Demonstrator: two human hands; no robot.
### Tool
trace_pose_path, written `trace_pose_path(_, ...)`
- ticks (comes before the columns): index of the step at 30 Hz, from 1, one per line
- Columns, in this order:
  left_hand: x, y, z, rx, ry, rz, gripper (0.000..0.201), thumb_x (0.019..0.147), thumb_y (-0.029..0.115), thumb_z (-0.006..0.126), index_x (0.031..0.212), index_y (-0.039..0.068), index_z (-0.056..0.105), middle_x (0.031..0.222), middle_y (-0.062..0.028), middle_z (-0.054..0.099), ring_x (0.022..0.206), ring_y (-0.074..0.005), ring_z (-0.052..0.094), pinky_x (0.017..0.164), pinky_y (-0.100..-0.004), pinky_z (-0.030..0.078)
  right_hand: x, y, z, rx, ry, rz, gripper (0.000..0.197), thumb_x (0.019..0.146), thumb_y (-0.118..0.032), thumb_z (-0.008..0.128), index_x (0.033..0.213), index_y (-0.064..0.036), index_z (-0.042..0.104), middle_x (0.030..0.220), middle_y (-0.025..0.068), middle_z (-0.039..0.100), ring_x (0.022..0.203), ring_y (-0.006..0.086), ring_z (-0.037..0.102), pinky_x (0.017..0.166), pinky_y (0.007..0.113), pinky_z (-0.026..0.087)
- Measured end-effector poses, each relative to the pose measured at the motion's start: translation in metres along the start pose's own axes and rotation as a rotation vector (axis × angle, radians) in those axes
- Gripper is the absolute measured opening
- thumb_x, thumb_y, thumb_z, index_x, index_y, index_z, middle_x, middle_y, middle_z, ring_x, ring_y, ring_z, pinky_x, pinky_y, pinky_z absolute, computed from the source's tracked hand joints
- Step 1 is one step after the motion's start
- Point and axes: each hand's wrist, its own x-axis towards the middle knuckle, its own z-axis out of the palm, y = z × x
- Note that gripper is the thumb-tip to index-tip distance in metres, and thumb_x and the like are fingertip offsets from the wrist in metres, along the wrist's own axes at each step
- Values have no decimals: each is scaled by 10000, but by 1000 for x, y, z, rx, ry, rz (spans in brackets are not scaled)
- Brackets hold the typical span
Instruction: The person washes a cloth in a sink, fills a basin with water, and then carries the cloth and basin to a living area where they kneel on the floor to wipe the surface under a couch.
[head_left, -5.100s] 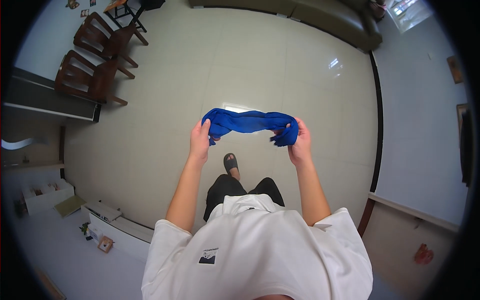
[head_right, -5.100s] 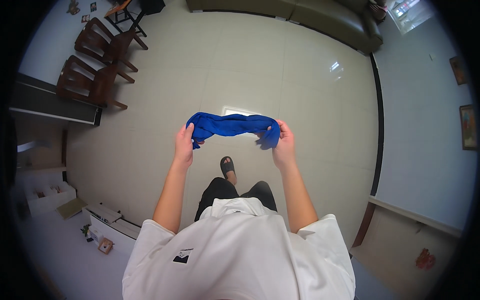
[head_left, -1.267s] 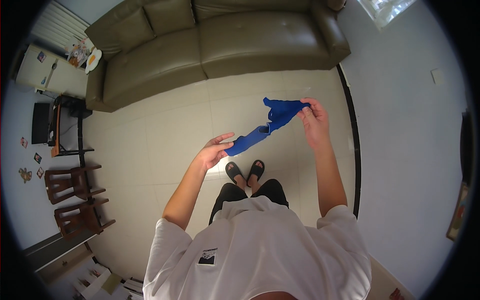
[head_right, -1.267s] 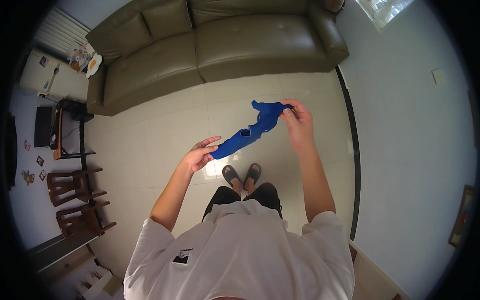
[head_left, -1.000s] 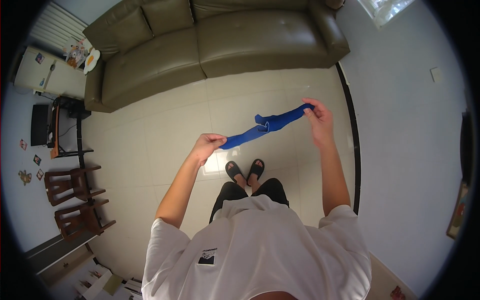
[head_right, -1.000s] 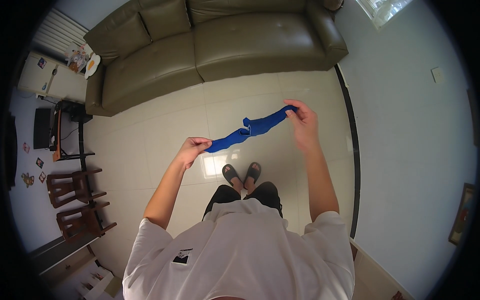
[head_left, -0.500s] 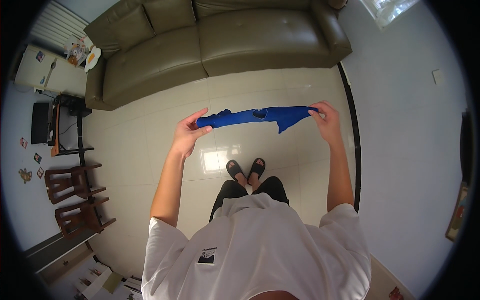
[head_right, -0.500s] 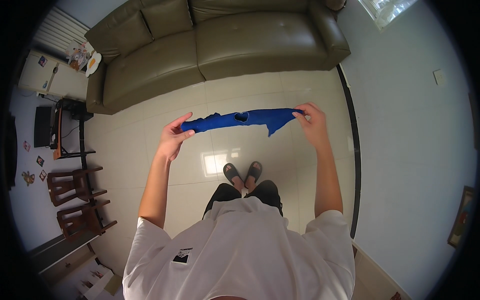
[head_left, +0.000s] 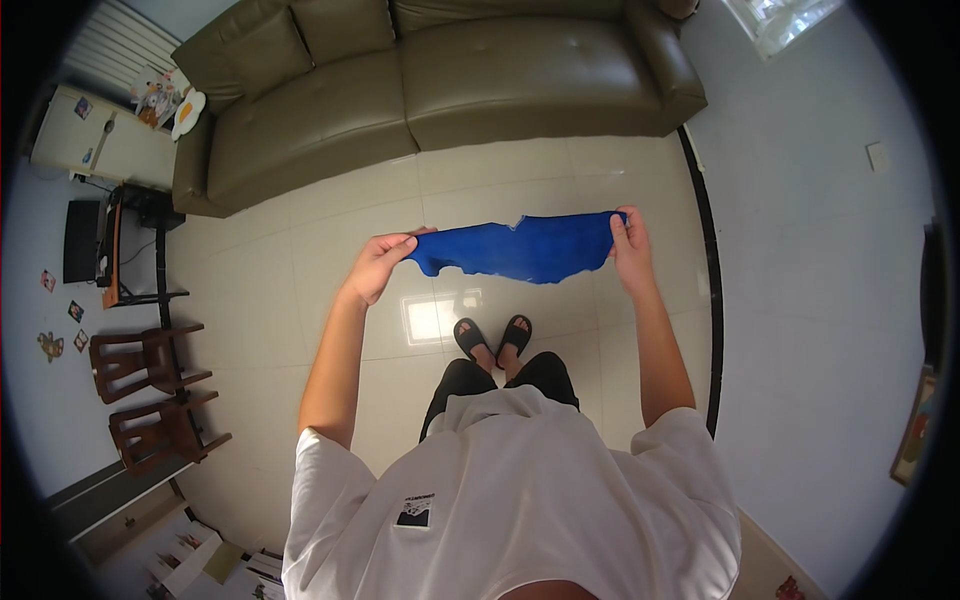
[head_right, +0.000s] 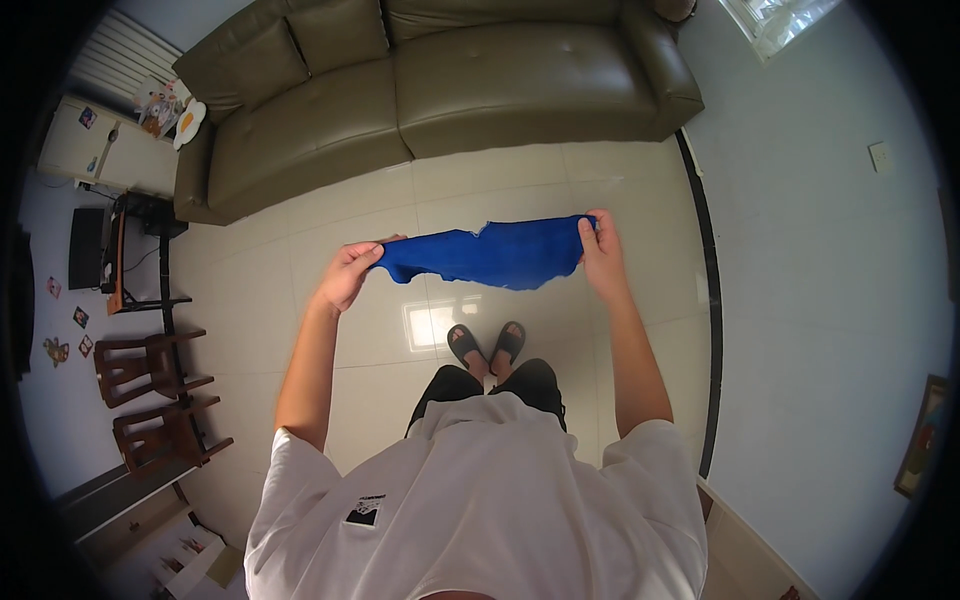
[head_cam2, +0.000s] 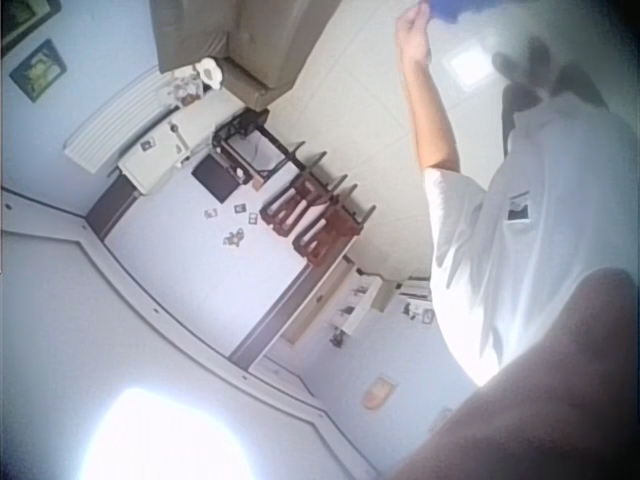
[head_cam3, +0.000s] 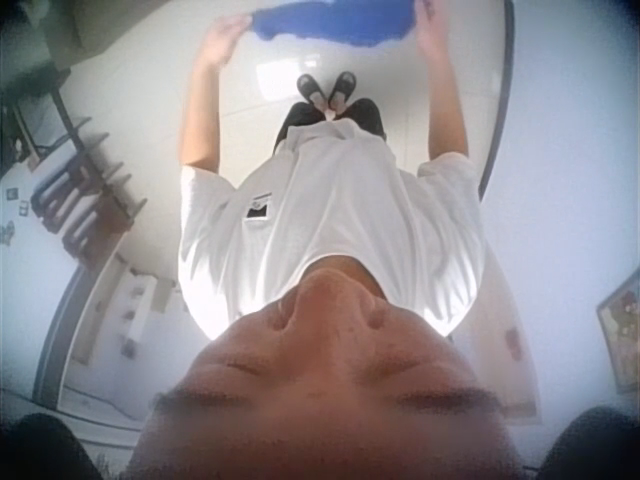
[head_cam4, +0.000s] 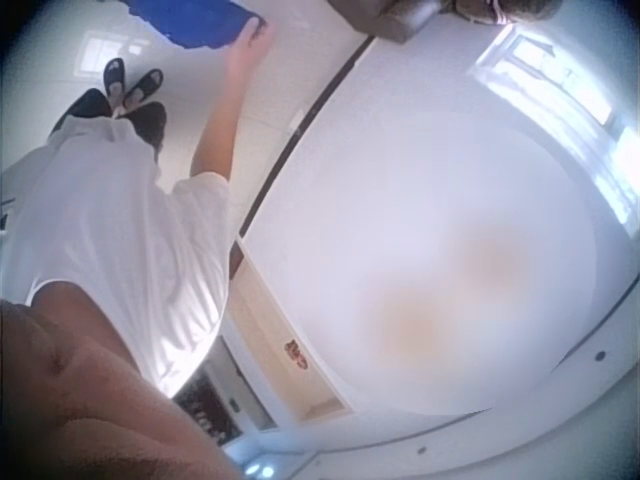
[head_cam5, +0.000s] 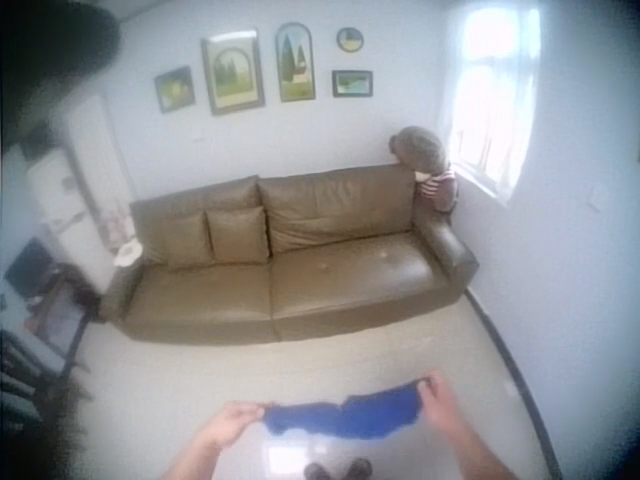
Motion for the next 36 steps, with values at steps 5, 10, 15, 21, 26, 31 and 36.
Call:
trace_pose_path(5,3,-28,-11,-144,-10,-177,348,1043,316,518,1177,15,630,1112,-43,704,1040,-173,648,920,-282,509,-7,-3,6,138,-31,207,212,1052,-310,548,1116,-109,536,736,-33,518,598,55,461,522,230,381)
trace_pose_path(10,-13,16,10,-802,-225,32,770,1014,648,343,1373,-18,485,1315,-190,623,1193,-306,628,1043,-444,500,-7,-52,18,864,70,352,419,1050,-464,479,1216,-87,559,944,61,675,857,168,671,751,315,550)
trace_pose_path(15,-20,-20,26,-563,-43,-137,892,942,612,562,1523,-16,313,1526,-231,413,1398,-357,436,1111,-508,428,-3,-24,30,630,-374,449,699,1018,-671,288,1076,-61,624,948,80,708,867,206,678,851,349,530)
trace_pose_path(21,-19,-23,41,-553,64,-305,523,987,300,614,1350,-58,498,1278,-222,627,1105,-300,672,874,-417,600,-14,22,68,622,-143,516,568,1050,-541,361,1076,-48,643,881,45,705,811,141,664,822,339,528)
trace_pose_path(26,-28,-18,53,-788,-117,-273,532,1019,346,559,1337,-77,508,1248,-217,646,1104,-319,670,949,-442,558,0,45,56,543,85,547,496,1049,-443,388,1201,-20,598,1039,102,682,930,210,660,874,369,517)
trace_pose_path(31,-30,-30,96,-697,-53,-252,510,1021,371,573,1366,1,516,1271,-132,625,1136,-248,624,965,-400,527,-9,17,89,757,307,386,552,1046,-459,368,1373,-29,481,1243,154,592,1139,270,586,1033,411,424)
trace_pose_path(36,-29,-35,143,-664,-21,-257,376,1040,329,550,1253,21,585,1176,-55,650,1015,-168,621,916,-341,506,-28,-5,143,381,346,125,576,1043,-509,368,1415,-73,431,1353,160,506,1318,288,427,1146,423,261)
